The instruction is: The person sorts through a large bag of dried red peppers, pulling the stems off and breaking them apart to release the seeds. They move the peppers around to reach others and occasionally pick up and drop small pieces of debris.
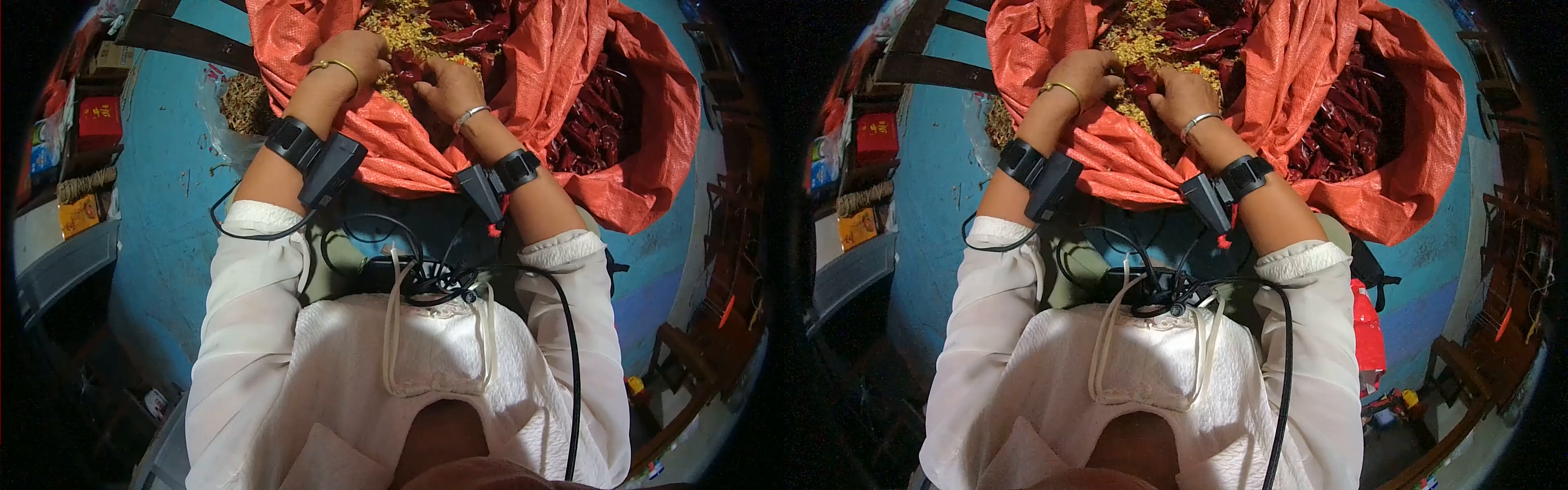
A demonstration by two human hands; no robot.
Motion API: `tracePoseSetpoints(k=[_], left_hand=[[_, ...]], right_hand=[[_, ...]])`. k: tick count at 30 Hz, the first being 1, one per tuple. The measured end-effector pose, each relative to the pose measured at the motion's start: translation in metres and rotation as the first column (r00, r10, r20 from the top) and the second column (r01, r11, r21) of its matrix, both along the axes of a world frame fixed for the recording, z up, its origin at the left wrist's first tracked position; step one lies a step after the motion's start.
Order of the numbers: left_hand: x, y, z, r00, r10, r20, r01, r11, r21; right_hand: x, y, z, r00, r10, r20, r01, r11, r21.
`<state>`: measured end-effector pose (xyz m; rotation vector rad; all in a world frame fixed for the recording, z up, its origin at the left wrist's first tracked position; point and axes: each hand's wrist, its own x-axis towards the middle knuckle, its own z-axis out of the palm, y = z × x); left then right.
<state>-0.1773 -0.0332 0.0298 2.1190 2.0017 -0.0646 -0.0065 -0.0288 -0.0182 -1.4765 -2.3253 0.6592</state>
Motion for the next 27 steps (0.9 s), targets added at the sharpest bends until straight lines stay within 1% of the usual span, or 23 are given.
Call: tracePoseSetpoints(k=[1, 2, 3, 4, 5, 6, 7, 8, 9, 10, 11, 13, 15, 16, 19, 20, 21, 22, 23, 24, 25, 26, 27], left_hand=[[0.001, 0.0, 0.001, 0.992, -0.019, 0.126, 0.029, 0.996, -0.079], [0.001, 0.001, -0.002, 0.992, -0.019, 0.124, 0.029, 0.996, -0.079], [0.003, 0.002, -0.006, 0.985, -0.017, 0.172, 0.023, 0.999, -0.032], [0.003, 0.003, -0.009, 0.976, -0.018, 0.219, 0.015, 1.0, 0.017], [0.002, 0.004, -0.012, 0.976, -0.021, 0.218, 0.017, 1.0, 0.019], [0.003, 0.004, -0.01, 0.922, -0.003, 0.387, -0.002, 1.0, 0.012], [0.004, 0.004, -0.007, 0.838, 0.017, 0.545, -0.021, 1.0, 0.002], [0.005, 0.002, -0.005, 0.838, 0.013, 0.545, -0.02, 1.0, 0.007], [0.007, 0.0, 0.0, 0.8, -0.064, 0.596, -0.013, 0.992, 0.124], [0.009, -0.003, 0.003, 0.759, -0.144, 0.635, -0.015, 0.971, 0.238], [0.011, -0.004, 0.006, 0.758, -0.146, 0.636, -0.014, 0.971, 0.239], [0.014, -0.006, 0.008, 0.775, -0.247, 0.581, 0.041, 0.938, 0.344], [0.013, -0.006, 0.007, 0.768, -0.259, 0.585, 0.05, 0.936, 0.349], [0.013, -0.006, 0.007, 0.763, -0.271, 0.586, 0.058, 0.933, 0.356], [0.012, -0.008, 0.012, 0.788, -0.234, 0.57, 0.058, 0.949, 0.31], [0.007, -0.006, 0.011, 0.788, -0.234, 0.569, 0.058, 0.949, 0.309], [-0.002, -0.001, 0.007, 0.881, -0.202, 0.427, 0.061, 0.945, 0.321], [-0.011, 0.002, 0.004, 0.949, -0.162, 0.271, 0.067, 0.942, 0.33], [-0.018, 0.003, 0.001, 0.986, -0.05, 0.159, 0.004, 0.96, 0.281], [-0.022, 0.001, 0.013, 0.999, 0.011, 0.041, -0.017, 0.991, 0.133], [-0.03, 0.0, 0.01, 0.999, 0.048, -0.022, -0.045, 0.989, 0.141], [-0.038, -0.001, 0.008, 0.993, 0.085, -0.085, -0.071, 0.986, 0.153], [-0.043, -0.002, 0.01, 0.992, 0.085, -0.09, -0.071, 0.986, 0.152]], right_hand=[[-0.001, 0.0, -0.001, 1.0, 0.0, -0.003, 0.0, 1.0, 0.0], [-0.001, 0.0, -0.003, 0.995, 0.004, -0.096, -0.007, 1.0, -0.023], [-0.001, 0.0, -0.005, 0.982, 0.007, -0.188, -0.016, 0.999, -0.046], [-0.002, 0.0, -0.005, 0.982, 0.006, -0.189, -0.014, 0.999, -0.045], [-0.002, 0.0, -0.005, 0.959, 0.004, -0.282, 0.011, 0.999, 0.05], [-0.002, 0.001, -0.004, 0.928, 0.012, -0.371, 0.045, 0.989, 0.144], [-0.002, 0.002, -0.002, 0.929, 0.012, -0.371, 0.046, 0.988, 0.148], [-0.002, 0.003, -0.001, 0.889, 0.032, -0.457, 0.076, 0.973, 0.216], [-0.002, 0.003, 0.002, 0.841, 0.059, -0.538, 0.111, 0.954, 0.279], [-0.001, 0.003, 0.005, 0.842, 0.059, -0.537, 0.112, 0.953, 0.281], [0.0, 0.003, 0.008, 0.838, 0.045, -0.543, 0.133, 0.949, 0.285], [0.002, 0.004, 0.01, 0.836, 0.03, -0.549, 0.155, 0.945, 0.288], [0.003, 0.008, 0.008, 0.843, 0.088, -0.531, 0.131, 0.924, 0.36], [0.004, 0.008, 0.008, 0.843, 0.087, -0.531, 0.131, 0.924, 0.36], [0.005, 0.006, 0.014, 0.852, 0.063, -0.521, 0.119, 0.944, 0.309], [0.005, 0.006, 0.016, 0.852, 0.0, -0.523, 0.125, 0.971, 0.204], [0.004, 0.005, 0.017, 0.853, -0.063, -0.518, 0.131, 0.987, 0.095], [0.004, 0.008, 0.012, 0.852, -0.064, -0.52, 0.13, 0.987, 0.091], [0.003, 0.016, 0.004, 0.803, -0.141, -0.579, 0.159, 0.987, -0.021], [0.0, 0.018, 0.009, 0.747, -0.222, -0.627, 0.176, 0.975, -0.135], [0.0, 0.017, 0.017, 0.626, -0.316, -0.713, 0.174, 0.948, -0.267], [0.0, 0.019, 0.019, 0.5, -0.333, -0.799, 0.132, 0.942, -0.31], [0.0, 0.021, 0.018, 0.469, -0.353, -0.809, 0.117, 0.933, -0.34]])
